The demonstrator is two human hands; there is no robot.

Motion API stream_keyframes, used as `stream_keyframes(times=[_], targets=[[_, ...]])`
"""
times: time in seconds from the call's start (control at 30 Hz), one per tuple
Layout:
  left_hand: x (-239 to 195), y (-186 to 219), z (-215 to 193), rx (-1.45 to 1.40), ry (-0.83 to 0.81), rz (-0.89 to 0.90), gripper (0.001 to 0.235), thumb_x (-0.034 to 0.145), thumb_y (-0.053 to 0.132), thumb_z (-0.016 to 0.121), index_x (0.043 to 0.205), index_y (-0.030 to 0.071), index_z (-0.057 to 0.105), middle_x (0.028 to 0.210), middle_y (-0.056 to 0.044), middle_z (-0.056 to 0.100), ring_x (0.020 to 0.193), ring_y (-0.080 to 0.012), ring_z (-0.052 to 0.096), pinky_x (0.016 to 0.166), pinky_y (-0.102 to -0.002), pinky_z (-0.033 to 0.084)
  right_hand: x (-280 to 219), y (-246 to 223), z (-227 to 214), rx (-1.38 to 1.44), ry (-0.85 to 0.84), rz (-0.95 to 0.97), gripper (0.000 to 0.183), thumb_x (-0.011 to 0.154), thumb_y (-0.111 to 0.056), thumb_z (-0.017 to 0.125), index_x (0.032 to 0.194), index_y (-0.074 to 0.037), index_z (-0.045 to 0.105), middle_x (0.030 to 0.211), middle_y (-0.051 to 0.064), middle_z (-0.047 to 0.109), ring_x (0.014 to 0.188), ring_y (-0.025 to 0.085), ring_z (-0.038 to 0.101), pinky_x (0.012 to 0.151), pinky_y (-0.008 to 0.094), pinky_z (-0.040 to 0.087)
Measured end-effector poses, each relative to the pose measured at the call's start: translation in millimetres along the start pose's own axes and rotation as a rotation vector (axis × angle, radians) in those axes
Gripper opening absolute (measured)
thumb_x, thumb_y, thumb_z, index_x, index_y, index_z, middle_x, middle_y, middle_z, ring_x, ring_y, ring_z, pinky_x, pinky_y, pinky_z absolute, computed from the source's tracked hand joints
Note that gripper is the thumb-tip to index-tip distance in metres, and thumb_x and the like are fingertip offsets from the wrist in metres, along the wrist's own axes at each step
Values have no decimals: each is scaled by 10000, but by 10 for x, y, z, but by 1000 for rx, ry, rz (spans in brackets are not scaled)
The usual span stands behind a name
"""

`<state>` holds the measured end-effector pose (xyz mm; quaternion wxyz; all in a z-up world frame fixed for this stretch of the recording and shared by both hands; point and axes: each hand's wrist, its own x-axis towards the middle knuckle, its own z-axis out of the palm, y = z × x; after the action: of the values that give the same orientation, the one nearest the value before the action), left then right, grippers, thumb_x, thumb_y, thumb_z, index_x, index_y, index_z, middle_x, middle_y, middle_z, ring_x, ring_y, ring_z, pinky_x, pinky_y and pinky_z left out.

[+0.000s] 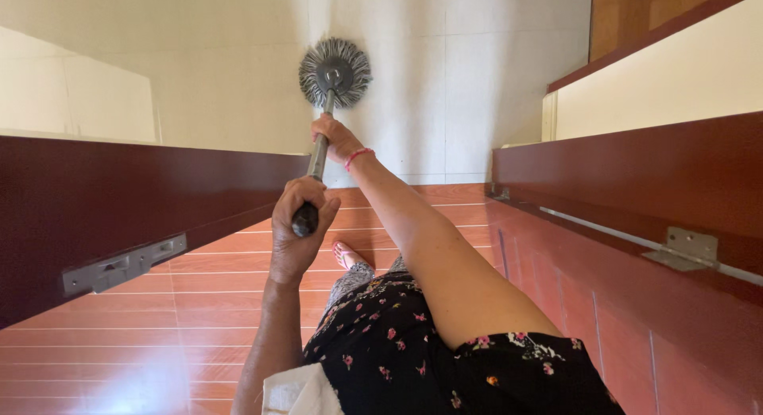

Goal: The person mops a tiled floor using a spin mop, moving systematically across the room and into a hallway. The person maintains a steady pace, covering the floor area with overlapping strokes.

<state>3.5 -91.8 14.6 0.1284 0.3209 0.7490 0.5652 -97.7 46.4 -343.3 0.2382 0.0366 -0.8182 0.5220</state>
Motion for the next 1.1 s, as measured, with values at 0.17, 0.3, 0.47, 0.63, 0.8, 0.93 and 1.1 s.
stream_keyframes(times=[0.17, 0.3, 0.47, 0.63, 0.8, 0.93, 1.1], targets=[[77, 4, 131, -38, -11, 24, 282, 875, -49, 779, 878, 65, 522, 963, -72, 587, 999, -216, 586, 911, -338, 492, -57, -123, -459, -31, -49, 152, 182, 780, 60, 661, 757, -114, 613, 759, 102, 648, 802, 308, 640, 739, 394, 521], [263, 67, 379, -70, -89, 116, 284, 863, -50, 786, 911, 63, 530, 968, -74, 597, 952, -197, 593, 892, -327, 496, -166, -181, -1089, -75, 12, 123, 149, 810, 7, 655, 744, -115, 600, 772, 103, 640, 848, 311, 635, 762, 398, 526], [475, 131, 893, -137, -261, 135, 283, 855, -28, 795, 912, 76, 538, 934, -57, 590, 896, -209, 576, 836, -334, 495, -489, -154, -1923, -188, 112, 240, 114, 859, -24, 623, 779, -101, 600, 787, 90, 656, 841, 311, 652, 773, 395, 532], [600, 130, 1408, -240, -392, 191, 263, 845, 4, 791, 919, 84, 551, 936, -48, 602, 901, -224, 590, 838, -354, 508, -996, -20, -2639, -230, 287, 306, 131, 817, 15, 681, 805, -85, 598, 812, 97, 640, 782, 299, 651, 705, 378, 529], [657, 163, 1861, -278, -519, 226, 276, 833, 27, 811, 876, 88, 546, 917, -54, 598, 873, -239, 578, 800, -357, 498, -1414, 54, -3053, -184, 446, 381, 244, 776, 77, 758, 835, -80, 581, 799, 68, 616, 749, 250, 642, 661, 343, 519], [758, 147, 1916, -267, -541, 229, 279, 842, 28, 806, 883, 87, 536, 890, -42, 576, 869, -231, 575, 813, -356, 503, -1405, 124, -3091, -277, 458, 380, 266, 773, 60, 788, 874, -78, 585, 868, 81, 618, 814, 263, 649, 723, 351, 535], [1023, 124, 1796, -276, -515, 205, 242, 862, 20, 799, 907, 66, 566, 891, -48, 554, 821, -209, 543, 756, -348, 474, -1119, 342, -2985, -426, 602, 280, 283, 727, 13, 815, 909, -45, 606, 951, 137, 614, 904, 344, 615, 821, 422, 517]])
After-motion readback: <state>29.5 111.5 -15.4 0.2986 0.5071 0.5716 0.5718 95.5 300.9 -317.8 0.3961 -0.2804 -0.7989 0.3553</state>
